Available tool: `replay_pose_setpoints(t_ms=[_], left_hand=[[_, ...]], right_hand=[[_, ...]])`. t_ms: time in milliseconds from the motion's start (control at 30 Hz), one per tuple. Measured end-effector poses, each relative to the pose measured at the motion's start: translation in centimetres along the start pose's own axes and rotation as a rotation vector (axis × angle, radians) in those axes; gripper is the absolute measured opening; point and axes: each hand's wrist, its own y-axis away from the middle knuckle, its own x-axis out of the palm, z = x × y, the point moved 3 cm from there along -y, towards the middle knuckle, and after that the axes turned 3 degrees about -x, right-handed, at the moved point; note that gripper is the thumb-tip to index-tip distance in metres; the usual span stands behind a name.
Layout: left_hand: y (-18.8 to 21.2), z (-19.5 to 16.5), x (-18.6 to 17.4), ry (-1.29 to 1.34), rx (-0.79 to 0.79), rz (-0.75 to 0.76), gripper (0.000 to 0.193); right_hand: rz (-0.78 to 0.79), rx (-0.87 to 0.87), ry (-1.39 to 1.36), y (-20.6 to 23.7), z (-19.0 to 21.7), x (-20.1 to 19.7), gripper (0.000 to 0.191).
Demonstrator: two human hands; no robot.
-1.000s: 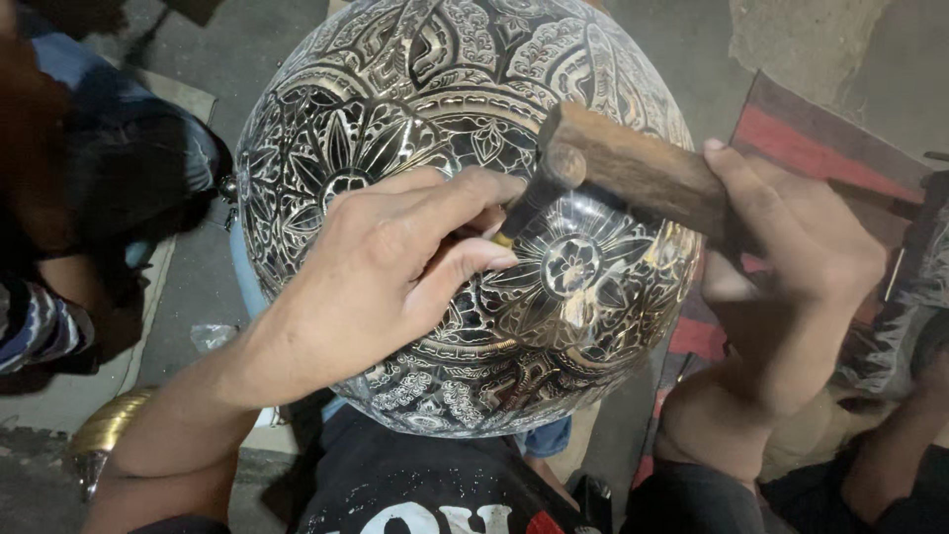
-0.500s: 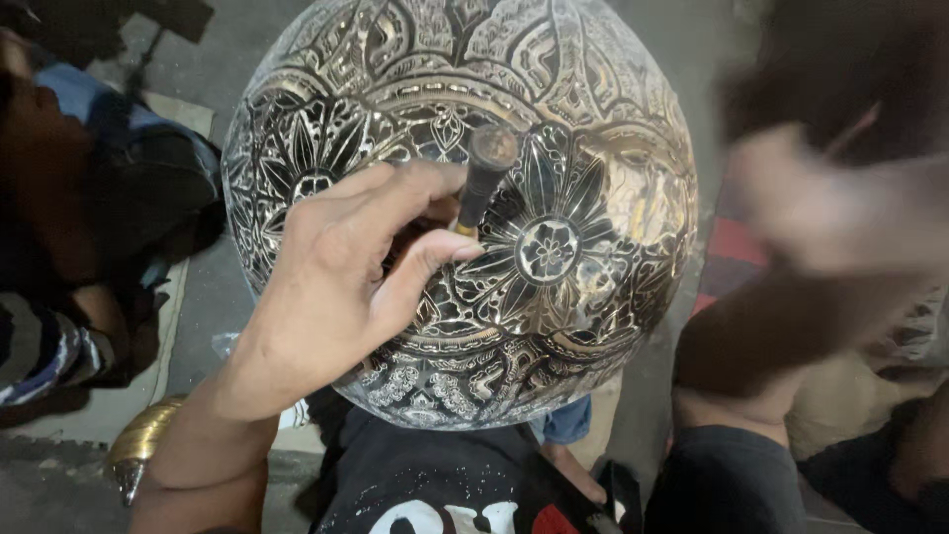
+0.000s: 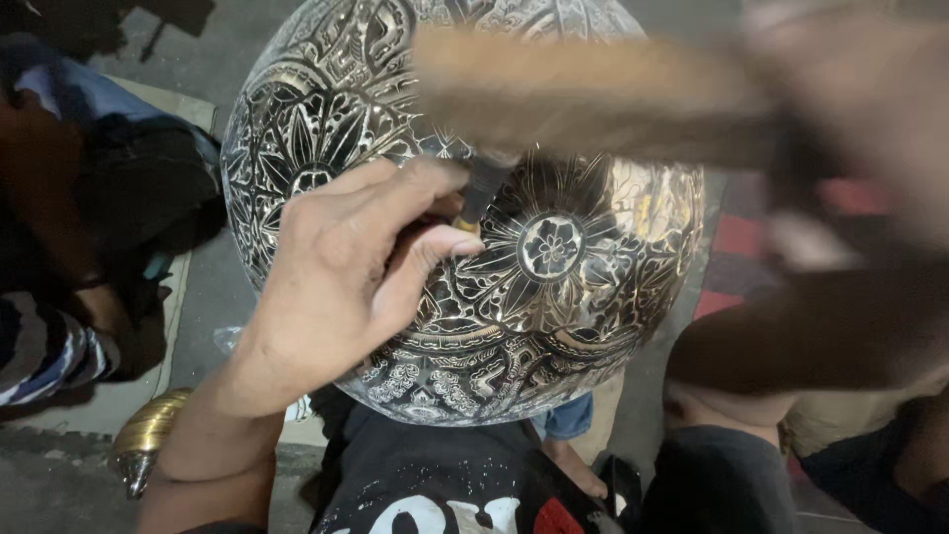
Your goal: The person holds a chisel against a large metal bowl and repeatedly strikes it with a hammer to carve intricate floral patterns. The bowl rests on the person's lap while they work, and the camera remains in a fixed overhead position.
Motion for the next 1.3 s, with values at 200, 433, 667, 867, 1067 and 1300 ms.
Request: replay_pose_setpoints(t_ms=[200, 433, 667, 867, 1067, 1300], left_hand=[[-0.8, 0.1, 0.0, 0.060, -0.097, 0.033, 0.030], [-3.0, -0.9, -1.4, 0.160, -0.088, 0.111, 0.031], [-4.1, 0.3, 0.0, 0.043, 0.158, 0.276, 0.047], [-4.4, 1.5, 0.0, 0.112, 0.183, 0.333, 0.042], [-4.2, 2.2, 0.3, 0.092, 0.309, 0.263, 0.040], [-4.1, 1.8, 0.3, 0.037, 0.266, 0.242, 0.037]], right_hand=[[-0.079, -0.001, 0.008, 2.1, -0.2, 0.1, 0.031], [-0.259, 0.100, 0.091, 7.4, 0.8, 2.5, 0.029], [-0.175, 0.068, 0.317, 10.9, 1.7, 4.1, 0.027], [-0.226, 0.054, 0.200, 9.5, 0.4, 3.3, 0.022], [-0.379, 0.142, -0.038, 7.5, -0.5, 1.1, 0.027], [-0.121, 0.048, -0.005, 3.6, 0.9, -0.4, 0.034]])
